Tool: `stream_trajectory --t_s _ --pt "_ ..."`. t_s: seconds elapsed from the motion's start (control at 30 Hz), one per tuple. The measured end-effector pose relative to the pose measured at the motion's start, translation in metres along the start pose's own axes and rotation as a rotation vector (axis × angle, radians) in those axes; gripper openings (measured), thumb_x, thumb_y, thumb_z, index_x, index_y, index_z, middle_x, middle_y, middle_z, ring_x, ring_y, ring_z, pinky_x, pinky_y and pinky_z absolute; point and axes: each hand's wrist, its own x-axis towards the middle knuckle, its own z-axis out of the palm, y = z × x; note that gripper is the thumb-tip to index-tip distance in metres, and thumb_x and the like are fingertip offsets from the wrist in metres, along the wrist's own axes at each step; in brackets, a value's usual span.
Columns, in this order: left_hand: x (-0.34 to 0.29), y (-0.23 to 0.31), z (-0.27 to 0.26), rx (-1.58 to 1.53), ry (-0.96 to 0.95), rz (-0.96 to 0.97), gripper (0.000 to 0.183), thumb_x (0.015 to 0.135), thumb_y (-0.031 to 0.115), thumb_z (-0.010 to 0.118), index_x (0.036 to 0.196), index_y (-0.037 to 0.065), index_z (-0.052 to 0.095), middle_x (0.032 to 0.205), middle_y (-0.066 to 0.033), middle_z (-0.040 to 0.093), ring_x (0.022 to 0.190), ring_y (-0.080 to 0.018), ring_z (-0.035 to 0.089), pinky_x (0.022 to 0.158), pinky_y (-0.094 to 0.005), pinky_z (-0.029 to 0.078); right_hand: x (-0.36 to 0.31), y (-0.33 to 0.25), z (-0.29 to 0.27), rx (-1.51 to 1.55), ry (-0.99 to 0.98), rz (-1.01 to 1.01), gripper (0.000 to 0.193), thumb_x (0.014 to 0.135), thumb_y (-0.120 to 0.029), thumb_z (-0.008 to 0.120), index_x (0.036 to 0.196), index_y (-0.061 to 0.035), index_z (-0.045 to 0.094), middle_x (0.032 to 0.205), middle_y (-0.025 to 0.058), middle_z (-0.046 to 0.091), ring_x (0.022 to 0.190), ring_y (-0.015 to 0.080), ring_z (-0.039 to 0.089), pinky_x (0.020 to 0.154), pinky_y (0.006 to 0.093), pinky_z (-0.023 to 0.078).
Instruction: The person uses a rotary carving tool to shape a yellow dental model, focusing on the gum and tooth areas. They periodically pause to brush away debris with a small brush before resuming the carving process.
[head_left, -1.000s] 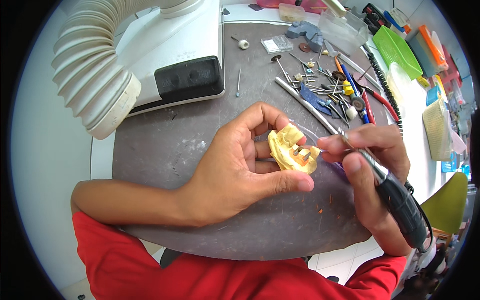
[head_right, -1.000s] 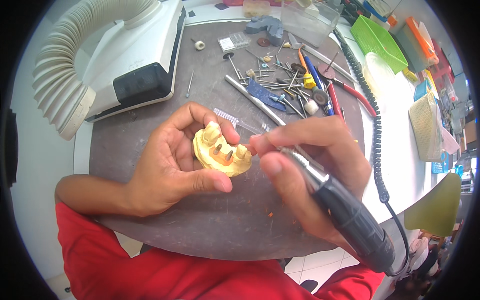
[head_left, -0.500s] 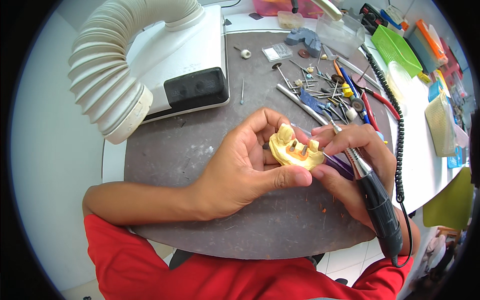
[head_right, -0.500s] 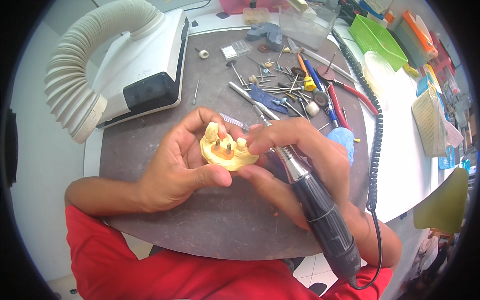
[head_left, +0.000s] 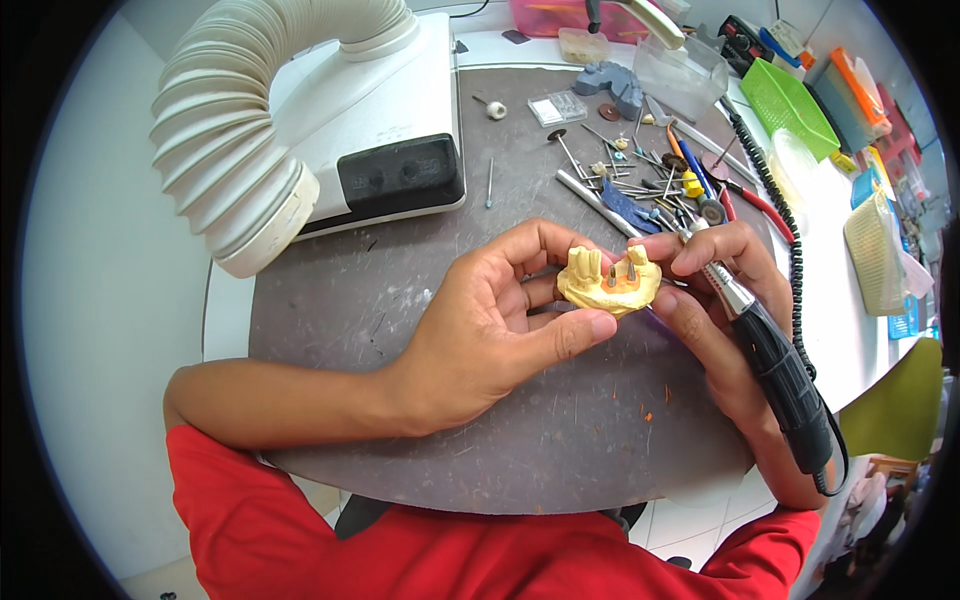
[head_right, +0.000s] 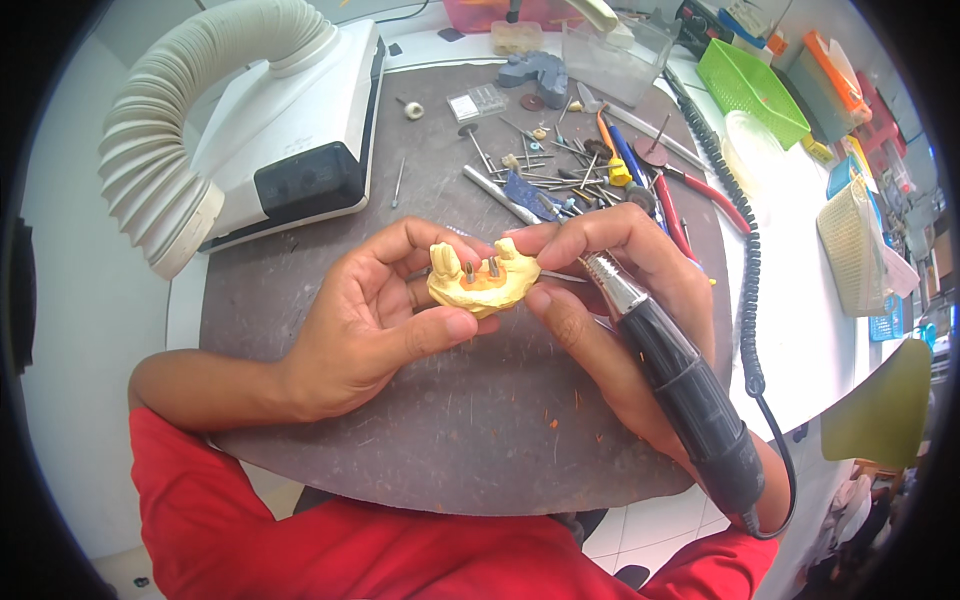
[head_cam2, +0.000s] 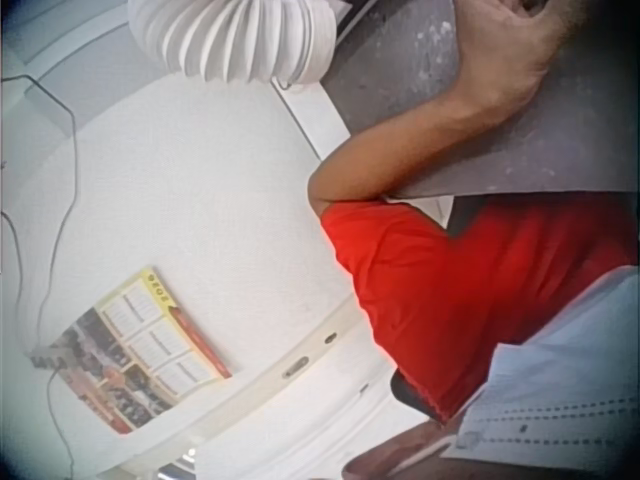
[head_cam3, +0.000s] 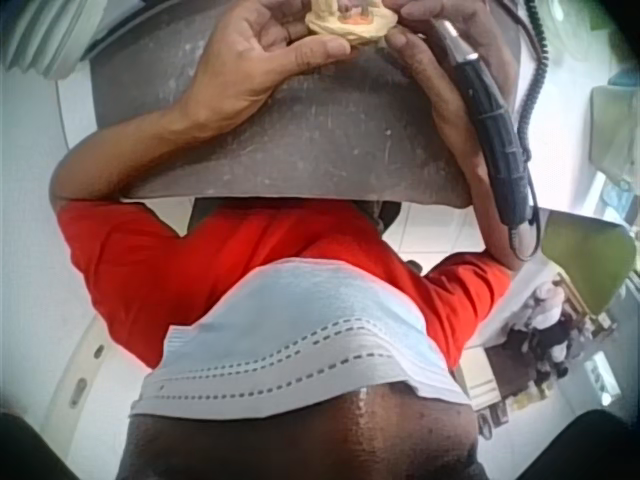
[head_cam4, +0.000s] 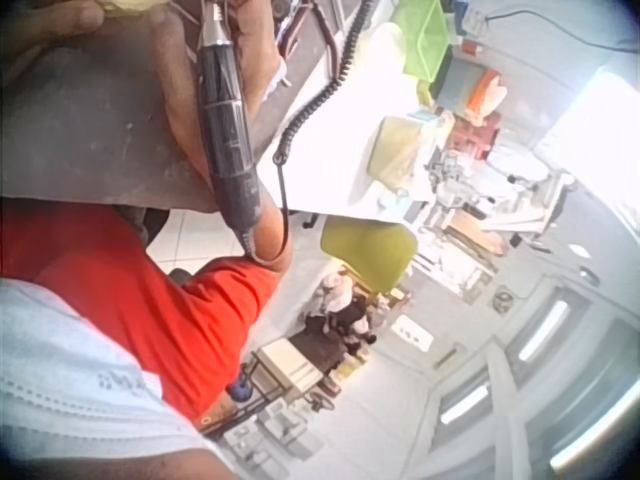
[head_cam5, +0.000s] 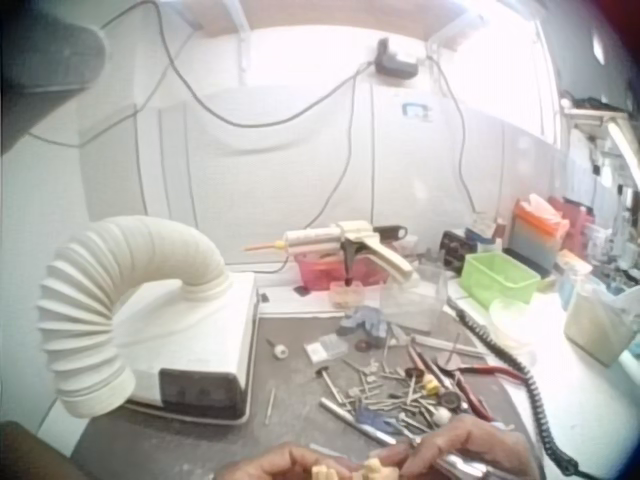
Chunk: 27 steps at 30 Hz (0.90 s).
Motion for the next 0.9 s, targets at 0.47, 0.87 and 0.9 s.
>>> stream_trajectory --t_s 0.47,0.87,0.9 --pt "-0.0010 -0.0010 -0.0006 0.000 -0.007 0.008 0.035 0.085 -0.001 0.063 0.116 0.000 0.047 0.124 -0.0120 0.050 0.114 -0.0182 0.053 0.096 -0.0344 0.049 -0.0017 0.0005 0.0011 -0.021 0.011 -0.003 0.020 0.083 0.002 0.062 0.100 -0.0028 0.052 0.108 0.0167 0.064 0.103 0.0216 0.062 0.089 0.0328 0.051" --pt "-0.0008 -0.0007 -0.0008 0.011 -0.013 0.008 0.035 0.085 -0.002 0.063 0.116 0.000 0.047 0.125 -0.0124 0.049 0.115 -0.0185 0.053 0.097 -0.0347 0.049 -0.0014 0.0001 0.0008 -0.066 0.004 -0.030 0.021 0.082 0.003 0.062 0.099 -0.0034 0.052 0.107 0.0157 0.064 0.104 0.0217 0.062 0.087 0.0315 0.053" --pt "-0.0009 -0.0005 -0.0007 0.011 -0.012 0.006 0.035 0.085 -0.002 0.063 0.116 0.000 0.047 0.125 -0.0124 0.049 0.115 -0.0185 0.053 0.097 -0.0347 0.049 -0.0013 0.0002 0.0007 -0.073 0.001 -0.033 0.021 0.082 0.003 0.062 0.099 -0.0035 0.052 0.107 0.0157 0.064 0.104 0.0217 0.062 0.086 0.0315 0.053"
